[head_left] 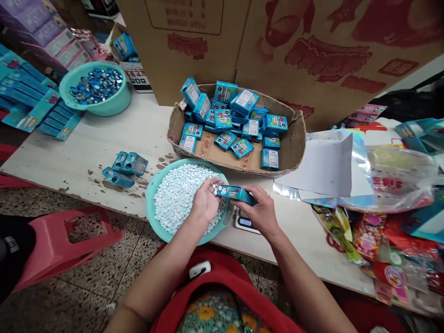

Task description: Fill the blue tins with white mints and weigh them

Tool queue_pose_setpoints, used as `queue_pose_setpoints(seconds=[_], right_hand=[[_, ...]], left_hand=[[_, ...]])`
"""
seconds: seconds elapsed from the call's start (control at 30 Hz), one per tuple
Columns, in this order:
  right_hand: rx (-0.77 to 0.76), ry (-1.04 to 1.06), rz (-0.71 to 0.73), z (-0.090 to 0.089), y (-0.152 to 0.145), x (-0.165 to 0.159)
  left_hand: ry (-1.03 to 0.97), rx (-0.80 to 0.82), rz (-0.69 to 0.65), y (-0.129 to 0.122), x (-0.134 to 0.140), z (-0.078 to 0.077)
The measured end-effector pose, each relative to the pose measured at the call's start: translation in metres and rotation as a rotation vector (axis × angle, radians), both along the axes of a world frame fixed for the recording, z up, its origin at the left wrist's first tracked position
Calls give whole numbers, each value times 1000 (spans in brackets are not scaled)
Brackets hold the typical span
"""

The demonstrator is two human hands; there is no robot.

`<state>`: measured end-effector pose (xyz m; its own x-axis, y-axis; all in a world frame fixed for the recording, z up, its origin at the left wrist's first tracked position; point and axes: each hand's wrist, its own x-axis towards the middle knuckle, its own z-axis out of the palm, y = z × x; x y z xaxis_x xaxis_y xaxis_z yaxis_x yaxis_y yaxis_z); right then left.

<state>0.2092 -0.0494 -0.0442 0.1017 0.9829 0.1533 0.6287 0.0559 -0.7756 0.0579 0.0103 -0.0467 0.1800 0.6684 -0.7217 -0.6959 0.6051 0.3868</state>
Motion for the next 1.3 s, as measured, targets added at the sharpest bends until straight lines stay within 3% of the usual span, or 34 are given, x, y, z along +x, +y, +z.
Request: queue_pose_setpoints(seconds=[0.1,0.3,0.43,0.53,0.6,0.73,0.8,0.87,0.93,1.0,1.03,1.07,1.17,1.23,1.3], right_hand=[[-5,84,-15,5,3,-3],[-36,145,-20,8,11,-14],[-57,158,37,8,19,-22],[-77,186,23,8,26,-24],[-102,225,-9,7,32,-27],[-142,418,54,5,48,-49],[-133,577,153,2,64,-58],[-60,642,163,-4,91,-53],[41,479,39,-14,127,-28],[0,26,-90,-30,166,9],[-113,-247,-37,-39,185,27],[-176,-322,9,-50,200,43],[-304,-422,151,-82,226,70],[-340,-480,215,-99,226,73],[-343,-536,245,-110,222,70]], left_hand=[[116,89,-70,3,-19,2],[969,707,-449,11,-52,9],[986,767,-662,21,-61,6],[1153,726,-615,29,-74,5],[1263,791,-609,33,-84,10],[1040,1060,-804,38,-95,35],[1058,1138,-814,43,-100,50],[1230,1122,-711,52,-113,61],[1487,999,-509,68,-136,62],[1764,826,-295,92,-164,53],[1883,754,-227,107,-177,45],[1975,702,-209,123,-189,35],[2110,587,-398,171,-215,1],[2121,474,-577,200,-225,-20],[2114,396,-664,221,-232,-35]])
